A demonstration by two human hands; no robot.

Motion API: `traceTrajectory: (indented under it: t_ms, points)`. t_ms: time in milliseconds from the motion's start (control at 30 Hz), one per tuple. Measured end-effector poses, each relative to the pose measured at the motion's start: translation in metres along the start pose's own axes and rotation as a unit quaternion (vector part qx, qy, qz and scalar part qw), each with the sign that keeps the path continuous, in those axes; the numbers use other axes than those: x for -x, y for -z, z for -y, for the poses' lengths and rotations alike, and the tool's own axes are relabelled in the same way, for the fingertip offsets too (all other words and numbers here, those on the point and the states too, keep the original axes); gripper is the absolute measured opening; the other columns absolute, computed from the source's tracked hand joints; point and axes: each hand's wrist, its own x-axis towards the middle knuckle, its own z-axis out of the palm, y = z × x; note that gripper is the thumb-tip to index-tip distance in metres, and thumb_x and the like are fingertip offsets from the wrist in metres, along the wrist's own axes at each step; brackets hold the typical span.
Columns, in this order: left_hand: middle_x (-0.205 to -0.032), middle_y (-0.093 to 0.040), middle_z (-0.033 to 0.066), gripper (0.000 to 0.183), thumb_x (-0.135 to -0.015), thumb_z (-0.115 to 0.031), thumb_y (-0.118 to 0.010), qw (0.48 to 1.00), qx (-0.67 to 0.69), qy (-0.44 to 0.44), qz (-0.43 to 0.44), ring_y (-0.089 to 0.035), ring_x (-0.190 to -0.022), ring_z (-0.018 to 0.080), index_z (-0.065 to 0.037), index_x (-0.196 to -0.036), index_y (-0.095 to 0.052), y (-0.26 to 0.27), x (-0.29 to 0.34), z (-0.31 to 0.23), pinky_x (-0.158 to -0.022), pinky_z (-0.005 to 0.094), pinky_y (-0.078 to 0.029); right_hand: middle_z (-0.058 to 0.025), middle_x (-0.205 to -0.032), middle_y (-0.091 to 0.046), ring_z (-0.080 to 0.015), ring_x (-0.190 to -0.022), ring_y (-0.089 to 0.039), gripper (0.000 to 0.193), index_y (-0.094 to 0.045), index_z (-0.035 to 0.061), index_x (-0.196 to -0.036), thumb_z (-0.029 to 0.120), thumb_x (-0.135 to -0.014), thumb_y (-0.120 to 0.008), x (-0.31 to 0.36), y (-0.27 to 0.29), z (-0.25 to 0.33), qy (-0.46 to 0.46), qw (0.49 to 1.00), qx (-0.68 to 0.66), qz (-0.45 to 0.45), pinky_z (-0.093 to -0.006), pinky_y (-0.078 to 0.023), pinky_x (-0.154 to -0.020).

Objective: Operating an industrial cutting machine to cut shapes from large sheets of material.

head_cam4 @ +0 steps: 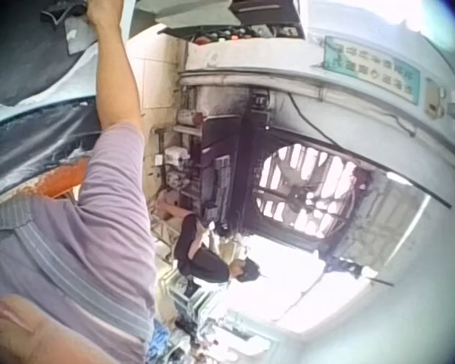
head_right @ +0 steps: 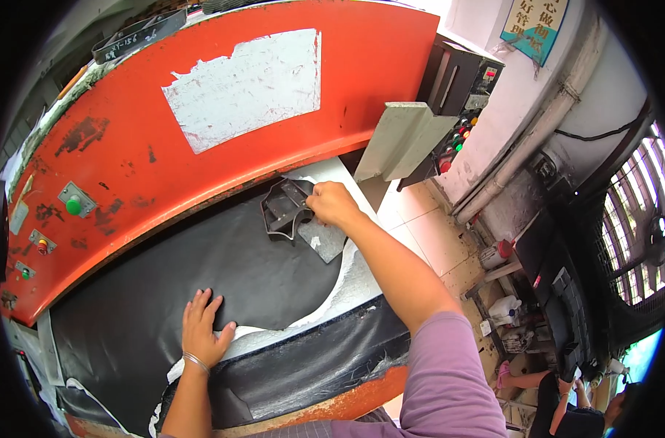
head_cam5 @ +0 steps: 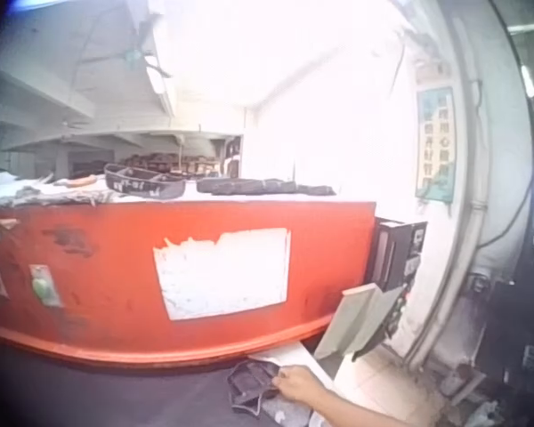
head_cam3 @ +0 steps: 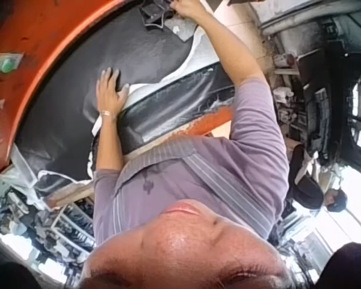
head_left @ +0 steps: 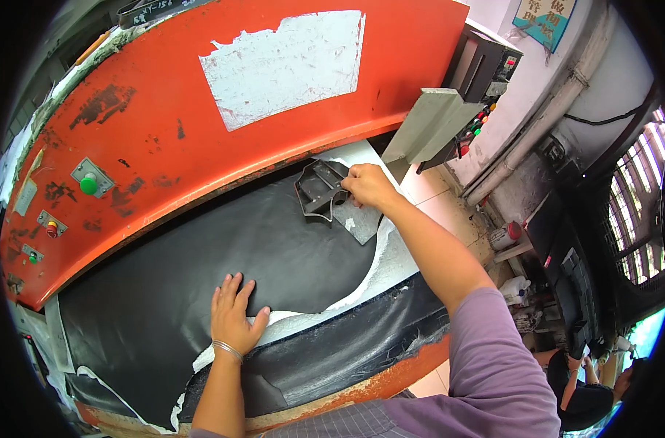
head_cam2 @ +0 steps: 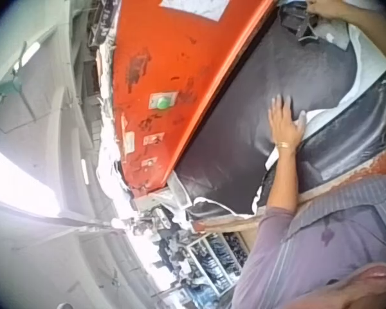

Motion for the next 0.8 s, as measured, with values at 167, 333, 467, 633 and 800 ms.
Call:
traceTrajectory:
  t_ms: [167, 333, 467, 633, 800]
  points:
    - [-0.136, -0.047, 0.0179, 0.055, -0.073, -0.028, -0.067, 1.0, -0.005, 0.002, -0.001, -0.038, -0.132, 0.0363, -0.006, -0.121, -0.057, 0.0, 0.0, -0.002, -0.11, 0.0493, -0.025, -0.0145, -0.06, -0.062, -0.0226, -0.052, -0.063, 0.019, -0.059, -0.0012, -0.074, 0.017, -0.081, -0.056, -0.009, -0.011, -0.006, 0.006, 0.998, -0.008, -0.056, -0.0356, -0.05, -0.054]
    - [-0.136, -0.047, 0.0178, 0.055, -0.072, -0.028, -0.067, 1.0, -0.011, 0.001, -0.001, -0.038, -0.132, 0.0359, -0.006, -0.121, -0.057, -0.002, 0.0, -0.001, -0.11, 0.0493, -0.025, -0.0149, -0.06, -0.063, -0.023, -0.053, -0.063, 0.02, -0.06, -0.0017, -0.075, 0.017, -0.081, -0.056, -0.019, -0.013, -0.017, 0.04, 0.997, 0.014, -0.062, -0.0363, -0.05, -0.057]
    - [-0.136, -0.047, 0.0177, 0.054, -0.072, -0.027, -0.067, 1.0, -0.011, 0.003, -0.002, -0.038, -0.132, 0.0357, -0.005, -0.121, -0.057, -0.002, 0.0, -0.002, -0.11, 0.0494, -0.025, -0.0152, -0.061, -0.063, -0.0248, -0.054, -0.063, 0.021, -0.061, -0.0016, -0.075, 0.018, -0.08, -0.056, -0.021, -0.006, -0.016, 0.065, 0.997, 0.033, -0.04, -0.037, -0.05, -0.06]
    - [-0.136, -0.048, 0.0173, 0.054, -0.072, -0.028, -0.068, 1.0, -0.014, 0.005, 0.0, -0.038, -0.131, 0.0352, -0.006, -0.12, -0.058, -0.002, -0.001, -0.001, -0.109, 0.0495, -0.025, -0.0181, -0.069, -0.064, -0.0265, -0.067, -0.065, 0.025, -0.061, -0.0019, -0.074, 0.022, -0.081, -0.059, -0.022, -0.011, -0.021, 0.077, 0.995, 0.043, -0.054, -0.0383, -0.05, -0.066]
    - [-0.136, -0.048, 0.0169, 0.053, -0.072, -0.029, -0.069, 1.0, -0.026, 0.006, 0.004, -0.039, -0.131, 0.0346, -0.007, -0.119, -0.059, -0.003, -0.002, 0.0, -0.109, 0.0493, -0.026, -0.0208, -0.091, -0.065, -0.0308, -0.086, -0.063, 0.042, -0.062, 0.0011, -0.101, 0.037, -0.08, -0.067, -0.009, -0.01, -0.031, 0.112, 0.992, 0.028, -0.06, -0.0385, -0.049, -0.077]
